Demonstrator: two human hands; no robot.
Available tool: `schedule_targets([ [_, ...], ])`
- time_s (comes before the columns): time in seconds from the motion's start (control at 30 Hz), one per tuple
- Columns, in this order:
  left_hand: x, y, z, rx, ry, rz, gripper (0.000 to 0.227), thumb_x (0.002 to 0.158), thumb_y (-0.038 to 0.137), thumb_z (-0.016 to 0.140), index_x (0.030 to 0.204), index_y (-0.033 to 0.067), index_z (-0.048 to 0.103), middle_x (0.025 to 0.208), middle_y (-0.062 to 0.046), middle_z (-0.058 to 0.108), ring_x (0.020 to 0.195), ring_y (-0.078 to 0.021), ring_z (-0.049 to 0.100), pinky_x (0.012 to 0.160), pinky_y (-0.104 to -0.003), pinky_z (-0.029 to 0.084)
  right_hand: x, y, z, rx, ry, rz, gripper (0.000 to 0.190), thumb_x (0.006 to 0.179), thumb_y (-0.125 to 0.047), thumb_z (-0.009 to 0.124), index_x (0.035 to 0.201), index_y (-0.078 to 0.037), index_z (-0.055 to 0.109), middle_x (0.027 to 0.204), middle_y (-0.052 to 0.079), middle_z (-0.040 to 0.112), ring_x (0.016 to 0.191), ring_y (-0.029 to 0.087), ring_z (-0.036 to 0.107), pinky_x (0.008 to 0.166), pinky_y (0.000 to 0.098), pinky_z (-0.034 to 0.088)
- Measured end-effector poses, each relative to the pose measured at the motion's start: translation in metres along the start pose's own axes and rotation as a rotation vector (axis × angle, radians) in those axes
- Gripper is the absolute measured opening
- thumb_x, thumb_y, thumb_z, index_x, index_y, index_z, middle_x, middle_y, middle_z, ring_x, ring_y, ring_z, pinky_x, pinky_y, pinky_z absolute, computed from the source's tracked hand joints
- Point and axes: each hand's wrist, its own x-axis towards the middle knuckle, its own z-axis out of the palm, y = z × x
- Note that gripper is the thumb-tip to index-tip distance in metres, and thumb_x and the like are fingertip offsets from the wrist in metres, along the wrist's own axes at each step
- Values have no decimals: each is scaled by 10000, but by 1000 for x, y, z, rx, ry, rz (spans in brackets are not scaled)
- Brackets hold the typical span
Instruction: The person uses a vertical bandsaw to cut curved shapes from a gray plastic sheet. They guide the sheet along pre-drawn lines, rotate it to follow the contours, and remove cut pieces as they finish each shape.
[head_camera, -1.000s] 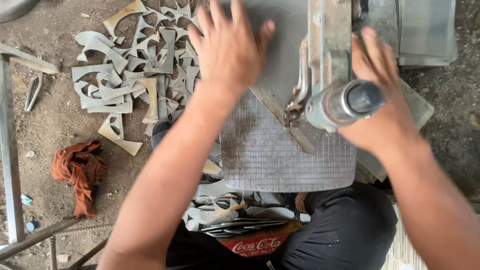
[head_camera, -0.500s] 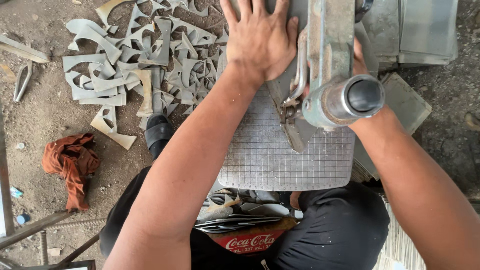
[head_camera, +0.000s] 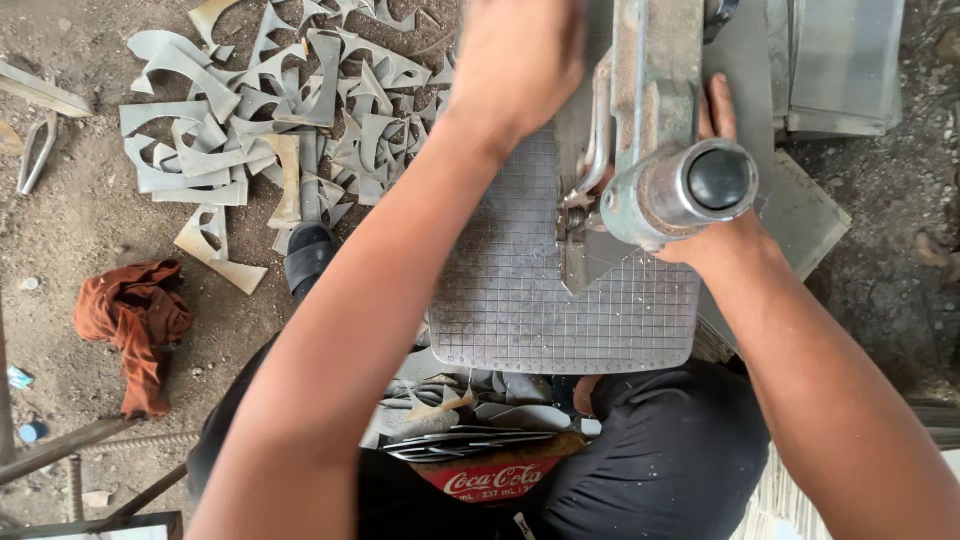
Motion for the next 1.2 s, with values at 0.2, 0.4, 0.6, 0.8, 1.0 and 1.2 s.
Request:
schedule_targets([
  [0.2,-171,62,-68,-25,-20,5,310,889,301,744,990,18,668,938,-149,628,855,-295,622,776,-445,505,-6,-12,4,-127,-25,187,386,1002,-407,666,1203,-96,772,1394,189,650,1570,524,239,1238,714,197],
  [0.4,-181,89,-54,-17,50,-86,307,878,359,790,958,75,702,911,-79,631,867,-281,594,778,-430,450,-6,-24,9,-189,44,311,412,1150,-434,618,1259,-61,754,1306,209,597,1600,474,195,1238,783,190],
  [0.6,-184,89,-48,-52,53,-84,166,927,227,753,962,71,708,924,-71,642,890,-269,595,806,-421,460,-1,-49,-9,1,-178,714,640,856,-434,672,1388,-89,585,1707,203,154,1507,540,16,1109,828,46],
  [0.8,-175,74,-48,-111,-18,-82,102,911,159,749,930,61,731,942,-69,682,912,-249,649,838,-406,470,-22,-67,-32,132,-343,798,750,1023,-474,492,1603,-78,229,1654,316,-32,1487,636,-48,1106,821,23],
  [1.0,-165,66,-55,-106,-54,-41,115,872,189,761,908,80,768,937,-64,690,911,-260,659,829,-415,475,-52,-73,-38,73,-162,415,621,1038,-500,475,1506,-92,504,1687,280,127,1577,538,67,1231,755,34],
  [1.2,-147,42,-61,-112,-117,113,109,846,201,762,905,114,794,942,-55,692,948,-282,659,849,-430,497,-55,-117,-24,7,-119,604,578,1094,-476,390,1493,-86,543,1684,279,234,1571,537,60,1206,757,38],
])
